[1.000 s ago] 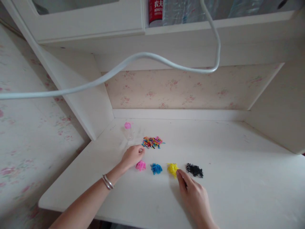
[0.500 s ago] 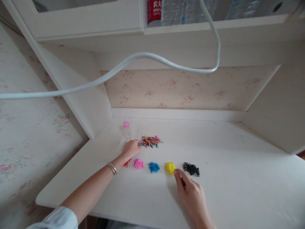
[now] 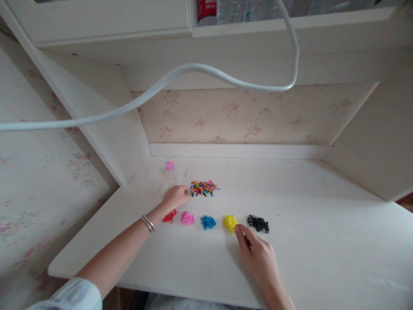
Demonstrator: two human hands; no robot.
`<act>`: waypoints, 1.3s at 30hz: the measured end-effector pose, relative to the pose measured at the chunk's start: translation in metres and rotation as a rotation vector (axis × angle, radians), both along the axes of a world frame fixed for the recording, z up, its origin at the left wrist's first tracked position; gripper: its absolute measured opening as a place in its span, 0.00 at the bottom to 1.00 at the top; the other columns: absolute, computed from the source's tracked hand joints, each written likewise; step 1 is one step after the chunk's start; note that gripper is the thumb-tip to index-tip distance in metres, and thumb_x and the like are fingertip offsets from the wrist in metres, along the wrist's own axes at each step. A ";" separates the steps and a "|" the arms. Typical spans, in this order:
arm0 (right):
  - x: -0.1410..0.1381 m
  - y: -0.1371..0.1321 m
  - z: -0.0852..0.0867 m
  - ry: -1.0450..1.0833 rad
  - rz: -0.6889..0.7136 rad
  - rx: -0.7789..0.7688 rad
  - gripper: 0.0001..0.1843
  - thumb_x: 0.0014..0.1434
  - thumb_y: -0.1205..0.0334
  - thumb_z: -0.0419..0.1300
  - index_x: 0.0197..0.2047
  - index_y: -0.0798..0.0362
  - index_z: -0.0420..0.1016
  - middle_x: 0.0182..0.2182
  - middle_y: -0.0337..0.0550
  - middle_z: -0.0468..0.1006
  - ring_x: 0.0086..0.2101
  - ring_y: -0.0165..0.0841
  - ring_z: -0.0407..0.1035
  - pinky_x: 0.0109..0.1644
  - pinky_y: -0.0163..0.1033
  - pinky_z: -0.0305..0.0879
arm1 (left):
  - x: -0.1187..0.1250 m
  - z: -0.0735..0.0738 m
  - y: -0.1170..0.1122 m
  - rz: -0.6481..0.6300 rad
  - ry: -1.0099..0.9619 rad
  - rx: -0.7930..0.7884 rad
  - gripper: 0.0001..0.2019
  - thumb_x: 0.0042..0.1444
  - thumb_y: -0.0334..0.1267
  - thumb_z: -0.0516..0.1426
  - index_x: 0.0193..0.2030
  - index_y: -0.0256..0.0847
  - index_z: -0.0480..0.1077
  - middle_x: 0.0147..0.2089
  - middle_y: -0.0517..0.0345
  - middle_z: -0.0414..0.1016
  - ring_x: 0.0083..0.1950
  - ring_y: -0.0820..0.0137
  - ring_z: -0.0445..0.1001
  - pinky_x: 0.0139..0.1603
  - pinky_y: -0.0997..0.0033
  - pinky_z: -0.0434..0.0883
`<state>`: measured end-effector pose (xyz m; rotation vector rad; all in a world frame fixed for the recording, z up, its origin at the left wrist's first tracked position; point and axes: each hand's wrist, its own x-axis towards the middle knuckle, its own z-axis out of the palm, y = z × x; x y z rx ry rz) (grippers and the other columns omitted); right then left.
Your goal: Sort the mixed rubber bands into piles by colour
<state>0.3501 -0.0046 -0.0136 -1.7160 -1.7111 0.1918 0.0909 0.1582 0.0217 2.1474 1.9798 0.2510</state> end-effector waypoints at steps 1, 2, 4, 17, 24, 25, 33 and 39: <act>0.000 0.000 0.000 -0.001 -0.001 -0.002 0.20 0.63 0.50 0.46 0.41 0.48 0.77 0.29 0.40 0.81 0.24 0.30 0.74 0.27 0.30 0.62 | -0.001 0.001 0.000 -0.005 0.000 0.002 0.12 0.55 0.43 0.52 0.38 0.48 0.76 0.41 0.57 0.79 0.42 0.66 0.75 0.40 0.74 0.66; 0.000 0.000 0.000 -0.001 -0.003 -0.004 0.20 0.63 0.50 0.46 0.41 0.48 0.77 0.29 0.41 0.81 0.25 0.31 0.74 0.27 0.30 0.62 | -0.003 0.002 0.000 -0.009 -0.001 0.005 0.12 0.55 0.43 0.52 0.38 0.48 0.76 0.41 0.57 0.79 0.42 0.66 0.75 0.40 0.74 0.66; 0.000 0.000 0.000 0.000 -0.004 -0.012 0.20 0.63 0.50 0.46 0.42 0.48 0.77 0.30 0.41 0.81 0.25 0.31 0.74 0.27 0.30 0.62 | -0.004 0.006 0.000 -0.019 -0.005 0.015 0.12 0.55 0.43 0.51 0.39 0.48 0.76 0.41 0.57 0.79 0.42 0.67 0.75 0.40 0.74 0.67; 0.000 0.000 0.001 0.024 -0.005 -0.031 0.21 0.63 0.50 0.46 0.42 0.49 0.77 0.29 0.42 0.81 0.24 0.30 0.73 0.27 0.30 0.61 | 0.015 0.010 0.016 -0.098 0.038 0.000 0.12 0.56 0.43 0.53 0.42 0.49 0.75 0.46 0.55 0.78 0.47 0.64 0.74 0.47 0.70 0.67; 0.000 -0.001 -0.001 0.049 -0.010 -0.041 0.21 0.63 0.49 0.46 0.42 0.48 0.77 0.30 0.41 0.81 0.24 0.29 0.73 0.28 0.29 0.61 | 0.014 0.007 0.019 -0.127 0.069 -0.038 0.12 0.59 0.44 0.53 0.44 0.39 0.71 0.46 0.53 0.74 0.46 0.67 0.73 0.48 0.60 0.68; 0.000 -0.001 -0.001 0.052 -0.011 -0.038 0.21 0.63 0.49 0.46 0.42 0.48 0.77 0.30 0.42 0.81 0.24 0.30 0.73 0.28 0.30 0.61 | 0.014 0.007 0.019 -0.129 0.069 -0.036 0.13 0.59 0.44 0.53 0.44 0.38 0.70 0.46 0.53 0.74 0.46 0.68 0.72 0.48 0.59 0.68; -0.001 0.000 0.003 0.073 -0.010 -0.036 0.22 0.63 0.48 0.46 0.41 0.49 0.77 0.28 0.42 0.80 0.23 0.30 0.72 0.28 0.30 0.60 | 0.009 0.014 0.020 -0.114 0.030 0.061 0.10 0.57 0.41 0.53 0.39 0.46 0.75 0.42 0.55 0.78 0.44 0.66 0.75 0.45 0.71 0.67; -0.001 -0.002 0.004 0.164 -0.103 0.006 0.24 0.61 0.46 0.47 0.39 0.52 0.79 0.22 0.41 0.78 0.20 0.28 0.68 0.26 0.29 0.59 | 0.024 0.034 0.002 -0.221 -0.050 0.124 0.14 0.60 0.40 0.48 0.42 0.45 0.74 0.47 0.55 0.76 0.48 0.66 0.72 0.49 0.71 0.65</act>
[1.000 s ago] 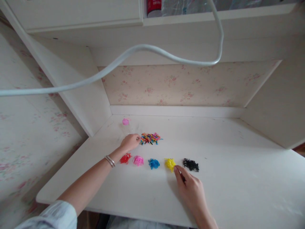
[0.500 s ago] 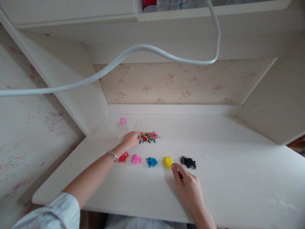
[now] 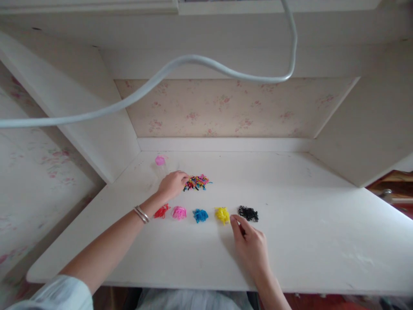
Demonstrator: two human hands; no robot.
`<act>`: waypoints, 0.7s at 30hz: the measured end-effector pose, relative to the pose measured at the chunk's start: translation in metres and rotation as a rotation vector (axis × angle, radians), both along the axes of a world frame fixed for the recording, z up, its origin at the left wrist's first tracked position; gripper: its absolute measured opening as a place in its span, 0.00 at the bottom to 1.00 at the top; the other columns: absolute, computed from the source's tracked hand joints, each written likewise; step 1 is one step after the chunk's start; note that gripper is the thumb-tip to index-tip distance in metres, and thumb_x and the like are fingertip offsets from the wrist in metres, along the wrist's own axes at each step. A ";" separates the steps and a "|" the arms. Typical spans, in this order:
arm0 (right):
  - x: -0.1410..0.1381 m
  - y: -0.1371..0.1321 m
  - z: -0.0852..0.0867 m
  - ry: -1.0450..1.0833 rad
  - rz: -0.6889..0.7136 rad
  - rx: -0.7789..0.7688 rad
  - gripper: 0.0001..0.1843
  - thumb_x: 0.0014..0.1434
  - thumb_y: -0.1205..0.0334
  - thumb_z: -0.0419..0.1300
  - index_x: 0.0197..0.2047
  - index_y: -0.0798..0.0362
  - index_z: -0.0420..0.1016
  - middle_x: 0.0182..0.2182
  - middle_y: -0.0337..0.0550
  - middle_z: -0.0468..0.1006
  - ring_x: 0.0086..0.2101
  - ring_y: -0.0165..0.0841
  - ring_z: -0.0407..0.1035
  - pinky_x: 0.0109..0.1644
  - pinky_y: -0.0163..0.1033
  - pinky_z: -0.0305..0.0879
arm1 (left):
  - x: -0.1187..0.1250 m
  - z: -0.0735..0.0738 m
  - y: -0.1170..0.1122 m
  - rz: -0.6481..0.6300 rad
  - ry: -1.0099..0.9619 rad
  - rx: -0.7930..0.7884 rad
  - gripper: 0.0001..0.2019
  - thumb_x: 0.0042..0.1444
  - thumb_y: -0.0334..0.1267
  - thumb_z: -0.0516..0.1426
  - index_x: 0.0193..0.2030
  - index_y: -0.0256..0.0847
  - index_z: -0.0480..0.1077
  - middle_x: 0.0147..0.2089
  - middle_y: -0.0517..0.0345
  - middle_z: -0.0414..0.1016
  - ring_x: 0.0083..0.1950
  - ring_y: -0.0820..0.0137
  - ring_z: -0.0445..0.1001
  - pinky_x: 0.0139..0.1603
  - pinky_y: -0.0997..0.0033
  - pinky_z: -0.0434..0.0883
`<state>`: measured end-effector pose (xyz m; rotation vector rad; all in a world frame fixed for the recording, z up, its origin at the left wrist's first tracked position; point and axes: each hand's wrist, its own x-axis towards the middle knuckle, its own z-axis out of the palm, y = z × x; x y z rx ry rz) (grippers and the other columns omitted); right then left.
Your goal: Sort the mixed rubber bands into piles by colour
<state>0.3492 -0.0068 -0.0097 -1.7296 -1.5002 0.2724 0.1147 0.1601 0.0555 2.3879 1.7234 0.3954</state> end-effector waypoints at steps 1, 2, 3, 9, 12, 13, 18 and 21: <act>0.001 -0.001 0.001 0.032 -0.046 0.007 0.25 0.60 0.45 0.47 0.39 0.53 0.79 0.20 0.40 0.76 0.19 0.27 0.67 0.25 0.29 0.59 | 0.006 0.004 -0.006 -0.049 -0.014 -0.005 0.14 0.60 0.41 0.48 0.42 0.46 0.74 0.47 0.57 0.76 0.48 0.67 0.72 0.49 0.71 0.65; 0.001 -0.002 0.002 0.066 -0.096 0.014 0.25 0.60 0.45 0.48 0.38 0.54 0.79 0.17 0.39 0.74 0.18 0.27 0.65 0.24 0.29 0.58 | 0.014 0.007 -0.013 -0.106 -0.027 -0.018 0.13 0.60 0.41 0.49 0.40 0.47 0.75 0.46 0.58 0.76 0.47 0.68 0.72 0.49 0.72 0.65; 0.002 -0.002 0.003 0.098 -0.143 0.018 0.25 0.59 0.44 0.49 0.38 0.55 0.79 0.16 0.38 0.72 0.17 0.27 0.63 0.23 0.29 0.58 | 0.022 0.010 -0.021 -0.162 -0.037 -0.033 0.13 0.59 0.41 0.50 0.39 0.48 0.75 0.45 0.60 0.77 0.46 0.68 0.72 0.49 0.73 0.65; 0.003 -0.004 0.008 0.180 -0.206 -0.012 0.25 0.58 0.43 0.51 0.37 0.55 0.79 0.15 0.36 0.69 0.17 0.27 0.62 0.21 0.28 0.56 | 0.068 0.011 -0.060 -0.388 -0.075 -0.117 0.11 0.57 0.41 0.52 0.38 0.48 0.77 0.42 0.59 0.78 0.47 0.67 0.73 0.50 0.71 0.65; 0.003 -0.003 0.006 0.185 -0.182 -0.018 0.26 0.57 0.43 0.51 0.37 0.56 0.79 0.15 0.37 0.69 0.17 0.27 0.61 0.20 0.28 0.55 | 0.082 0.002 -0.065 -0.404 -0.073 -0.130 0.11 0.56 0.41 0.53 0.37 0.49 0.77 0.42 0.58 0.79 0.45 0.65 0.74 0.48 0.68 0.66; 0.003 -0.003 0.006 0.187 -0.176 -0.019 0.26 0.57 0.43 0.50 0.37 0.56 0.79 0.15 0.37 0.68 0.17 0.27 0.60 0.19 0.29 0.55 | 0.085 -0.002 -0.065 -0.398 -0.069 -0.134 0.10 0.55 0.40 0.53 0.36 0.49 0.77 0.41 0.58 0.79 0.44 0.64 0.74 0.47 0.67 0.67; 0.004 -0.003 0.004 0.192 -0.162 -0.024 0.26 0.57 0.43 0.51 0.37 0.56 0.79 0.15 0.36 0.66 0.17 0.27 0.59 0.20 0.29 0.55 | 0.092 -0.015 -0.052 -0.324 -0.038 -0.167 0.10 0.53 0.39 0.54 0.33 0.47 0.77 0.38 0.54 0.79 0.41 0.63 0.75 0.43 0.66 0.69; 0.004 -0.003 0.004 0.207 -0.167 -0.040 0.25 0.57 0.43 0.51 0.37 0.56 0.78 0.15 0.35 0.66 0.17 0.26 0.58 0.21 0.29 0.55 | 0.093 -0.018 -0.043 -0.284 -0.017 -0.197 0.09 0.51 0.38 0.55 0.33 0.47 0.78 0.37 0.53 0.80 0.40 0.63 0.76 0.42 0.68 0.69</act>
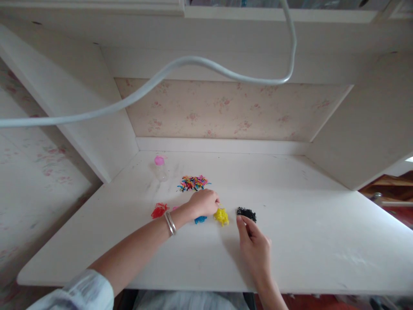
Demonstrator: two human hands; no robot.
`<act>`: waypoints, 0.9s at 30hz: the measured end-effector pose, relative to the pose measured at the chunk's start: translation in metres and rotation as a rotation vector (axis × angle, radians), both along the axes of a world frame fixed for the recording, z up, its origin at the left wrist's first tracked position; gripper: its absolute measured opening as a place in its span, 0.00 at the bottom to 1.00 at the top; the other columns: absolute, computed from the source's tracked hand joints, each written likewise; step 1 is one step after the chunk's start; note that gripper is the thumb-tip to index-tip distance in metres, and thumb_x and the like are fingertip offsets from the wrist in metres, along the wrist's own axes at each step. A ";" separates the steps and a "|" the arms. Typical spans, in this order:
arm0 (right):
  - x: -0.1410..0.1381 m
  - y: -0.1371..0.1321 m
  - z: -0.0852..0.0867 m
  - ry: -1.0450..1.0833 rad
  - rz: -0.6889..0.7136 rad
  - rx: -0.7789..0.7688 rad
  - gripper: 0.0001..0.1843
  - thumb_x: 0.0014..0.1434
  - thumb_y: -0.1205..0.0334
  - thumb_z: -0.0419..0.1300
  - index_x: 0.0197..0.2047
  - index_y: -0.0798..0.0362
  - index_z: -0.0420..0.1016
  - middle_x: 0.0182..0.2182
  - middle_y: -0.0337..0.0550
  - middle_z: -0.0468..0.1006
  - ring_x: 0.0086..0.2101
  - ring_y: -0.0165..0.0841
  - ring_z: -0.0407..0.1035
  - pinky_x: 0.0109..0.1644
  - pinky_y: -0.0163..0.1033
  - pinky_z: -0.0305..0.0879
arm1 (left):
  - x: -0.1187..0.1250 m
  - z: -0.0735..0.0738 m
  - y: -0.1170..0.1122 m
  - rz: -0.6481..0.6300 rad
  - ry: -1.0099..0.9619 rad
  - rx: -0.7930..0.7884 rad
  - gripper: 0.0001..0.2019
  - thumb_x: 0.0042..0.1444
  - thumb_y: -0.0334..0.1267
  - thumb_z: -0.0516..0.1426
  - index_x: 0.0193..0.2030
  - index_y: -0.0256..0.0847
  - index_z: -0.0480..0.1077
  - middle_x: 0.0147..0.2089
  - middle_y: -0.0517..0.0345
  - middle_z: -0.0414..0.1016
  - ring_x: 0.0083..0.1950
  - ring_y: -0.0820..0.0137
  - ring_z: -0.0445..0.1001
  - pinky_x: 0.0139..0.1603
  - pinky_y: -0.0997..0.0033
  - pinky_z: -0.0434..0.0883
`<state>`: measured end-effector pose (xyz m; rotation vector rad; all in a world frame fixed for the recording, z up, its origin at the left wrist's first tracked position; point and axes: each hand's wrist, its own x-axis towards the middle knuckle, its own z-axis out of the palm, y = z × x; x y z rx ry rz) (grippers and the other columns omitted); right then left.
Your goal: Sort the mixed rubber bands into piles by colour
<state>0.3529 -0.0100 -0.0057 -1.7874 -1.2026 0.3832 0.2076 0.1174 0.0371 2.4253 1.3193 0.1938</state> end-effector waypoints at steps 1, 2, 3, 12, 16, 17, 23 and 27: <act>0.000 0.000 0.000 0.006 0.000 0.000 0.25 0.57 0.43 0.51 0.37 0.56 0.78 0.15 0.35 0.66 0.17 0.26 0.58 0.21 0.29 0.55 | 0.001 -0.001 0.002 0.004 0.009 -0.012 0.09 0.50 0.37 0.55 0.32 0.47 0.78 0.36 0.53 0.80 0.40 0.63 0.76 0.41 0.68 0.69; 0.000 0.000 0.000 0.012 0.001 0.004 0.26 0.57 0.43 0.51 0.38 0.56 0.78 0.15 0.36 0.66 0.17 0.27 0.58 0.21 0.29 0.55 | 0.002 -0.002 0.004 0.005 0.016 -0.024 0.09 0.49 0.37 0.56 0.32 0.47 0.78 0.35 0.54 0.80 0.39 0.64 0.76 0.41 0.68 0.69; 0.000 0.000 0.000 0.017 0.004 0.008 0.26 0.57 0.43 0.51 0.38 0.56 0.78 0.16 0.36 0.66 0.17 0.27 0.58 0.21 0.29 0.55 | 0.003 -0.003 0.006 0.005 0.021 -0.035 0.08 0.48 0.37 0.56 0.31 0.47 0.78 0.34 0.54 0.80 0.38 0.64 0.76 0.40 0.69 0.69; 0.001 -0.001 0.003 0.044 -0.015 -0.005 0.25 0.57 0.43 0.52 0.37 0.56 0.79 0.15 0.36 0.67 0.18 0.27 0.57 0.21 0.29 0.55 | -0.009 0.014 0.018 -0.013 -0.080 -0.053 0.10 0.50 0.39 0.55 0.33 0.45 0.78 0.35 0.56 0.81 0.38 0.67 0.76 0.40 0.74 0.68; 0.000 0.000 0.003 0.058 -0.015 -0.022 0.26 0.56 0.42 0.52 0.38 0.57 0.79 0.17 0.37 0.69 0.18 0.27 0.58 0.22 0.30 0.55 | -0.047 0.039 0.011 0.048 -0.169 0.016 0.14 0.57 0.41 0.50 0.38 0.41 0.77 0.37 0.57 0.80 0.38 0.69 0.75 0.40 0.74 0.67; 0.000 0.001 0.003 0.068 -0.012 -0.027 0.27 0.56 0.42 0.52 0.39 0.57 0.79 0.18 0.38 0.71 0.19 0.27 0.60 0.22 0.30 0.56 | -0.059 0.044 0.005 0.066 -0.188 0.024 0.15 0.58 0.42 0.49 0.39 0.41 0.76 0.37 0.57 0.79 0.37 0.69 0.75 0.39 0.74 0.67; -0.001 0.011 0.015 0.096 0.056 -0.044 0.26 0.55 0.43 0.54 0.40 0.57 0.78 0.23 0.42 0.76 0.23 0.29 0.64 0.25 0.31 0.58 | -0.135 0.043 -0.058 0.302 -0.436 0.001 0.16 0.58 0.47 0.49 0.41 0.41 0.74 0.34 0.59 0.78 0.34 0.70 0.75 0.37 0.75 0.68; -0.009 0.030 0.042 -0.045 0.243 -0.065 0.23 0.57 0.44 0.52 0.38 0.54 0.78 0.21 0.38 0.73 0.20 0.27 0.62 0.24 0.31 0.56 | -0.178 0.007 -0.096 0.472 -0.525 -0.086 0.16 0.56 0.48 0.51 0.41 0.43 0.74 0.40 0.59 0.78 0.41 0.67 0.74 0.42 0.73 0.69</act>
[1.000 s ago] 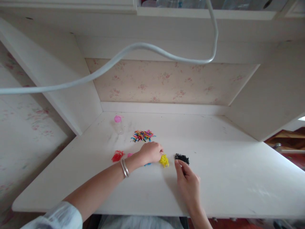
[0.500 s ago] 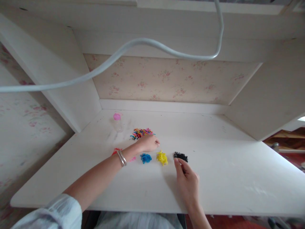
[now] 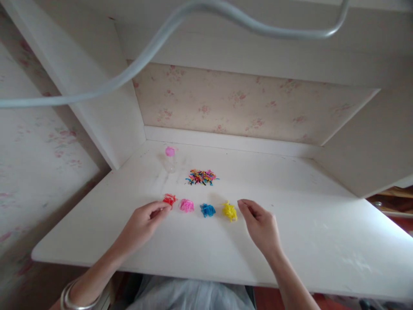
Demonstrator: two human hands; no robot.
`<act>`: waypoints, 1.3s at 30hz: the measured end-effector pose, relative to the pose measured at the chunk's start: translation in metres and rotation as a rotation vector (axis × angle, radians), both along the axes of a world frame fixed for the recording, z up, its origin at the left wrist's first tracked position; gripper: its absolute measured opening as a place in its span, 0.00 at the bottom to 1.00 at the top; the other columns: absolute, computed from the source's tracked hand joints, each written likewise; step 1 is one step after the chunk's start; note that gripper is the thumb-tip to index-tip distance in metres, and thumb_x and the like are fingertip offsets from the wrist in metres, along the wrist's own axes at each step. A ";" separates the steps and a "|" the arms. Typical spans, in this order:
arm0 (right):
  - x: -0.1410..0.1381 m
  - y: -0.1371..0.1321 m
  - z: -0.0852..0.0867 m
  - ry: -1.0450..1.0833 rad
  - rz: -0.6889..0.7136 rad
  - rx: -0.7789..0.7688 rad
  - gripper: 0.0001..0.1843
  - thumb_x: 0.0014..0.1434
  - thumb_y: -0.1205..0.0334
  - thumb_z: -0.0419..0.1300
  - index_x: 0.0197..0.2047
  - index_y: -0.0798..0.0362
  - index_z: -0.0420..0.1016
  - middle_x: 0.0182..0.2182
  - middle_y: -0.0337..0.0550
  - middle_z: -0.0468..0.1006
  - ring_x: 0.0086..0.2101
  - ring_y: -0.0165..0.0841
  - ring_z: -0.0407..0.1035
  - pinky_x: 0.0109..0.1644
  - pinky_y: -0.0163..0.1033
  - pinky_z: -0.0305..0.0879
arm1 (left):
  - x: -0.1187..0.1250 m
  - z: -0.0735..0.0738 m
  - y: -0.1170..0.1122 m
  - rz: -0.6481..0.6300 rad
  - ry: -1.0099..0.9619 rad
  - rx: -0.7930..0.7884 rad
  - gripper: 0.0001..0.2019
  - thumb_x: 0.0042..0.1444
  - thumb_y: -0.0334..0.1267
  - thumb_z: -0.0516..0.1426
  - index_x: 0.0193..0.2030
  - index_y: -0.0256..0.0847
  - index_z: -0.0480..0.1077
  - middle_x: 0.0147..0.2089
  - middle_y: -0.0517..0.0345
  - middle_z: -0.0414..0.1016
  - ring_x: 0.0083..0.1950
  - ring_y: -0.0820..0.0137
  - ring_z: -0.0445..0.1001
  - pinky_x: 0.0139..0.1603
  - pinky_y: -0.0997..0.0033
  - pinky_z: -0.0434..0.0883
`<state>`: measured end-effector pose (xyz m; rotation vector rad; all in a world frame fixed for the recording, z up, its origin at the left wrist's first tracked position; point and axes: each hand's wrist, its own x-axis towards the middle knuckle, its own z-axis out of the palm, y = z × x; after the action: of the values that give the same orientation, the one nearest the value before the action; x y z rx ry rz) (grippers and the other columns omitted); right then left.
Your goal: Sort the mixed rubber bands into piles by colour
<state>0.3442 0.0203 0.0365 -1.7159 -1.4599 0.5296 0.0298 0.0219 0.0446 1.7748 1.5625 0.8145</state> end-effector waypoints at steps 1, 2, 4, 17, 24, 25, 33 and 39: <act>-0.003 0.007 0.007 -0.057 0.058 -0.016 0.22 0.57 0.45 0.51 0.37 0.53 0.78 0.19 0.37 0.72 0.20 0.27 0.61 0.24 0.30 0.55 | -0.009 -0.010 -0.006 0.048 -0.014 -0.033 0.16 0.56 0.49 0.52 0.41 0.43 0.74 0.39 0.59 0.79 0.40 0.67 0.75 0.40 0.73 0.69; -0.007 0.015 0.013 -0.119 0.113 -0.034 0.21 0.58 0.46 0.51 0.37 0.52 0.78 0.18 0.36 0.70 0.19 0.26 0.61 0.24 0.30 0.54 | -0.017 -0.020 -0.010 0.102 -0.024 -0.056 0.16 0.55 0.49 0.52 0.41 0.43 0.74 0.38 0.59 0.79 0.40 0.67 0.75 0.39 0.73 0.69; -0.017 0.033 0.023 -0.253 0.214 -0.066 0.19 0.58 0.48 0.50 0.36 0.49 0.78 0.18 0.35 0.70 0.20 0.27 0.62 0.25 0.30 0.54 | -0.029 -0.035 -0.015 0.197 -0.033 -0.076 0.17 0.54 0.51 0.53 0.41 0.42 0.74 0.37 0.59 0.79 0.38 0.67 0.75 0.37 0.74 0.69; -0.118 0.131 0.009 -0.868 0.462 -0.243 0.21 0.63 0.54 0.42 0.47 0.43 0.75 0.42 0.45 0.77 0.41 0.39 0.70 0.42 0.41 0.62 | -0.036 -0.037 -0.020 0.113 -0.096 -0.002 0.13 0.57 0.46 0.52 0.38 0.41 0.74 0.33 0.60 0.77 0.33 0.71 0.72 0.33 0.77 0.67; -0.129 0.160 -0.003 -0.947 0.502 -0.288 0.20 0.63 0.51 0.43 0.53 0.35 0.70 0.44 0.42 0.77 0.41 0.40 0.71 0.42 0.43 0.64 | -0.039 -0.039 -0.017 0.059 -0.136 -0.028 0.13 0.58 0.45 0.51 0.38 0.41 0.73 0.33 0.60 0.75 0.32 0.72 0.71 0.33 0.77 0.66; -0.129 0.161 -0.004 -0.952 0.506 -0.290 0.21 0.63 0.51 0.42 0.53 0.35 0.70 0.44 0.42 0.77 0.42 0.40 0.71 0.42 0.43 0.65 | -0.040 -0.039 -0.017 0.059 -0.142 -0.032 0.13 0.58 0.45 0.51 0.38 0.41 0.73 0.33 0.60 0.75 0.32 0.72 0.71 0.33 0.77 0.66; -0.121 0.156 -0.005 -0.960 0.511 -0.279 0.21 0.63 0.50 0.42 0.49 0.39 0.73 0.43 0.43 0.77 0.42 0.40 0.71 0.43 0.43 0.64 | -0.041 -0.040 -0.018 0.042 -0.154 -0.046 0.12 0.58 0.45 0.52 0.39 0.42 0.73 0.35 0.59 0.75 0.35 0.72 0.72 0.35 0.76 0.67; -0.110 0.156 0.001 -0.906 0.518 -0.266 0.22 0.64 0.51 0.40 0.47 0.42 0.74 0.42 0.42 0.77 0.41 0.37 0.71 0.40 0.38 0.62 | -0.039 -0.037 -0.017 0.040 -0.143 -0.041 0.13 0.58 0.45 0.51 0.39 0.42 0.73 0.36 0.59 0.76 0.36 0.70 0.73 0.36 0.76 0.68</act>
<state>0.2342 0.1763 0.0373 -1.8782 -2.6152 0.1907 -0.0095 0.0048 0.0075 1.6241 1.5145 0.9022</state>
